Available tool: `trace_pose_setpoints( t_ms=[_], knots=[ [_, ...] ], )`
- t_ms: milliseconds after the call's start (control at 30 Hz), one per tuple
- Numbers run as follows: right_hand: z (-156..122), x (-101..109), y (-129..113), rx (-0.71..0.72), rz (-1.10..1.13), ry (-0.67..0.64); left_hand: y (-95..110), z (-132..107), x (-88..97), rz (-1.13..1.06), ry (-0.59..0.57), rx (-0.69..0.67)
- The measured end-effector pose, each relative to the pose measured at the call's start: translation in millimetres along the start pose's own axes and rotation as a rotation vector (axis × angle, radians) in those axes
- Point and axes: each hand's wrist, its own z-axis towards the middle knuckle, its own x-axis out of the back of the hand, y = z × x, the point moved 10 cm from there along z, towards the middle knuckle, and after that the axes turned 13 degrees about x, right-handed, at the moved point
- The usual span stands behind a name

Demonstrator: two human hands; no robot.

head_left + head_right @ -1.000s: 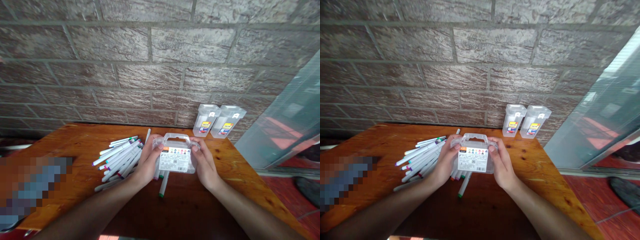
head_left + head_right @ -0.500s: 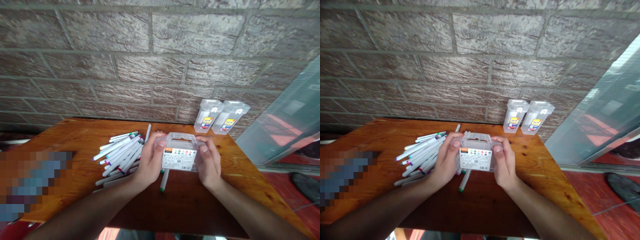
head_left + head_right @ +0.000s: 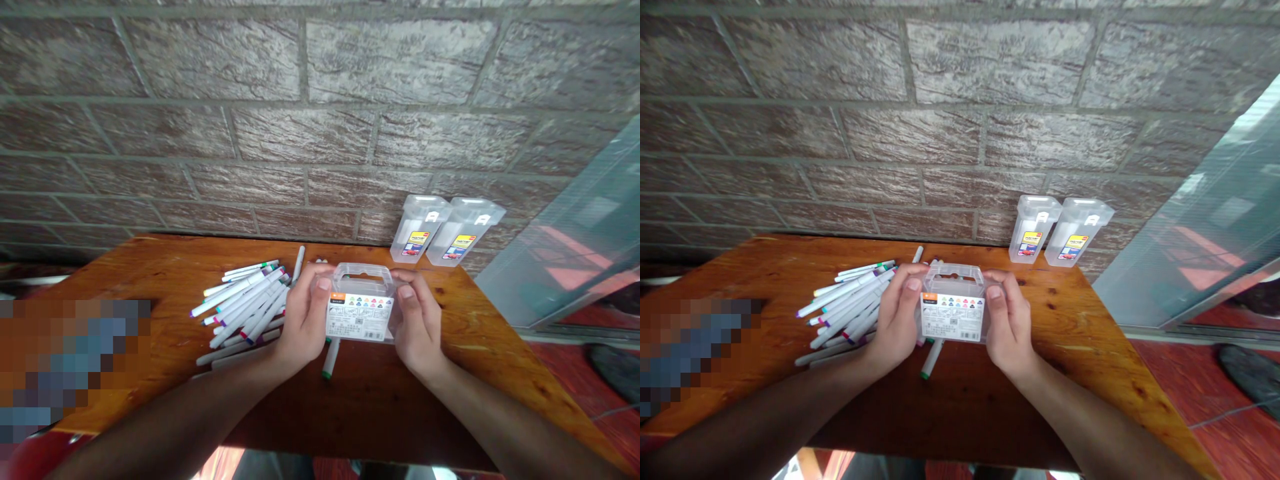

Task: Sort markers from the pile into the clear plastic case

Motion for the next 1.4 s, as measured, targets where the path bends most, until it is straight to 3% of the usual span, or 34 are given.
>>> trace_pose_setpoints(
  t_ms=[700, 1400],
  knots=[
    [4, -1, -11, 0.064, -0.038, -0.015, 2, 1, -0.5, 0.025, 0.001, 0.011],
    [2, -2, -4, 0.005, -0.043, 0.003, 4, 1, 0.5, 0.041, 0.024, 0.009]
  ],
)
